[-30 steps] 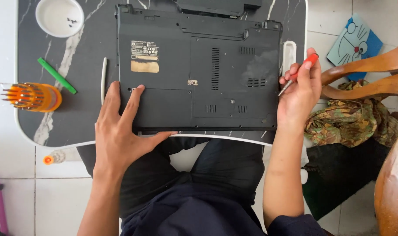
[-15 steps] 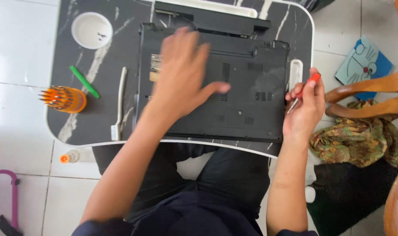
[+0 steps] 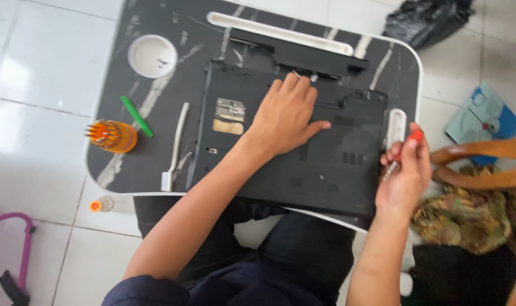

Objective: Removing the battery and unscrewing the bottom casing screws of a laptop on a small work table.

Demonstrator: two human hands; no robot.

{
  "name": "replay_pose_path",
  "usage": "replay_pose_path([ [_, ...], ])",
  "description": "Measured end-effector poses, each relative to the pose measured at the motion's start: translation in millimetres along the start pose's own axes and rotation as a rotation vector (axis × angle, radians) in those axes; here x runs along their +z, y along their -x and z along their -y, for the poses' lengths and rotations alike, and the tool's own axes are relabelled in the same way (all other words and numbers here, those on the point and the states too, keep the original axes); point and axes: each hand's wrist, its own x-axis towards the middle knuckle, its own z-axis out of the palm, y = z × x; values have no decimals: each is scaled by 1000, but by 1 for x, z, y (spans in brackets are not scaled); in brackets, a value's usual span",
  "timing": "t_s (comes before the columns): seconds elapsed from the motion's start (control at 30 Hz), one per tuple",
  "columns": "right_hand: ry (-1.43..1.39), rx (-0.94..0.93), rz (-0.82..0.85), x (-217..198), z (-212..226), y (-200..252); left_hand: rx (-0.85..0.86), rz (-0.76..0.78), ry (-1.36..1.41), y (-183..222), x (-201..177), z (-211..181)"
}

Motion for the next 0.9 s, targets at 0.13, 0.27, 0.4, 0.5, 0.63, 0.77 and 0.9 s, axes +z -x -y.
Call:
replay_pose_path([
  [0.13,26,48,2,9,11,8,-120,-181,75,-1,-5,24],
  [0.27,76,42,-20,10,12,9,-281,-126,-48,-9,15,43],
  [0.4,40,50,22,3,8,9,-250,-97,-71,-12,31,50],
  [0.5,33,31,19,5,7,8,-201,-143,-38,-12,33,55],
  [0.63,45,26,2,7,10,11,-132,-181,16,-1,23,45],
  [0.77,53,21,4,9,11,13,30,-61,202,32,-54,19],
  [0.9,65,27,-12,8,9,11,124,-7,336,107,-124,25],
])
